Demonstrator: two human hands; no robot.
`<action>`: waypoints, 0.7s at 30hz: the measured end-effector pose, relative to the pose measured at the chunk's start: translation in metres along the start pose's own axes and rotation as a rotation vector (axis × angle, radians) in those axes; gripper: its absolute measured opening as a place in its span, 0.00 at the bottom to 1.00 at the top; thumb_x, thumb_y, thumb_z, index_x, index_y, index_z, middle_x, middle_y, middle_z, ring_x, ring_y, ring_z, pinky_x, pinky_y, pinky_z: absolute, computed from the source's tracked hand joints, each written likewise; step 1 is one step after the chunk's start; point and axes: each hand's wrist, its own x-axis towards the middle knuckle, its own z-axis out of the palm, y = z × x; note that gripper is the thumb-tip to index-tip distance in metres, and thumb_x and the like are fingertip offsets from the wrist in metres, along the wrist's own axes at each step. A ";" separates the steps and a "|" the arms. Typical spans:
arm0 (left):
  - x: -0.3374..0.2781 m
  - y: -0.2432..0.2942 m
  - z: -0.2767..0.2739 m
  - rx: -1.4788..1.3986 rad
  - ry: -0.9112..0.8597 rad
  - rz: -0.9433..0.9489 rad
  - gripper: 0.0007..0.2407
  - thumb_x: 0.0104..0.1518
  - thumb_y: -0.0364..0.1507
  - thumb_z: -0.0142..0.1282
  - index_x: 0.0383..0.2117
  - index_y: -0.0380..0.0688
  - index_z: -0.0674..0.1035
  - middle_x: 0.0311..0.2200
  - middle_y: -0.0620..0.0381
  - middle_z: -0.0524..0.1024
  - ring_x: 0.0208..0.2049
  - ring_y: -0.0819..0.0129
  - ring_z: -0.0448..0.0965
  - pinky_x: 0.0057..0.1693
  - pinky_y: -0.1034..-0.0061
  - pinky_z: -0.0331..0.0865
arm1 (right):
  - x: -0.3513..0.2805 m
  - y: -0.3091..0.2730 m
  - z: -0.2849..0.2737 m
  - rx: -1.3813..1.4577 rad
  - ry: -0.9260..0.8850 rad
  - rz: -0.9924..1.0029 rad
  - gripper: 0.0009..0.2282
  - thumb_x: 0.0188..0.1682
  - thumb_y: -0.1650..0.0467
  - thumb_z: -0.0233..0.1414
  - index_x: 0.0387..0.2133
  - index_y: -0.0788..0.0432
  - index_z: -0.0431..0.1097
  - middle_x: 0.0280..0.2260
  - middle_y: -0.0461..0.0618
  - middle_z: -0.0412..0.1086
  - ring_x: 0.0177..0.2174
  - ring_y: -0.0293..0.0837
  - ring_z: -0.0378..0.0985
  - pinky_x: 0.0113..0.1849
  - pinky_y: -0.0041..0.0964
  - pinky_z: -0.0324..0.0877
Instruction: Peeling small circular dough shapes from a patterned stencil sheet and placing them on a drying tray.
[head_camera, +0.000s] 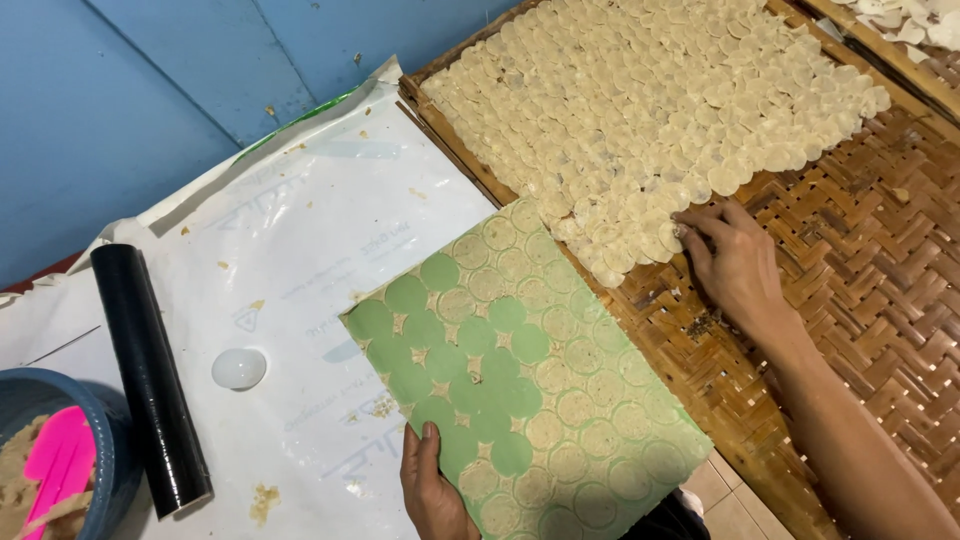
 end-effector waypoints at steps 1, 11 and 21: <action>0.001 -0.001 -0.002 0.000 0.001 -0.002 0.19 0.63 0.24 0.40 0.59 0.29 0.73 0.44 0.36 0.80 0.37 0.54 0.79 0.42 0.69 0.70 | -0.002 -0.005 -0.004 -0.001 -0.001 0.000 0.10 0.50 0.78 0.57 0.44 0.65 0.79 0.40 0.59 0.74 0.19 0.43 0.70 0.22 0.35 0.72; -0.006 0.010 0.009 0.005 0.026 -0.032 0.17 0.64 0.25 0.40 0.56 0.27 0.74 0.43 0.36 0.80 0.38 0.53 0.78 0.43 0.66 0.69 | -0.008 -0.052 -0.027 -0.099 0.083 -0.148 0.18 0.51 0.75 0.55 0.55 0.71 0.72 0.46 0.68 0.69 0.34 0.57 0.74 0.35 0.45 0.73; -0.008 0.010 0.007 -0.037 -0.060 -0.032 0.18 0.64 0.25 0.39 0.57 0.30 0.74 0.44 0.38 0.80 0.38 0.55 0.79 0.44 0.65 0.71 | -0.004 -0.153 0.022 0.191 -0.202 -0.499 0.15 0.52 0.67 0.52 0.51 0.56 0.73 0.45 0.59 0.66 0.25 0.42 0.74 0.27 0.34 0.78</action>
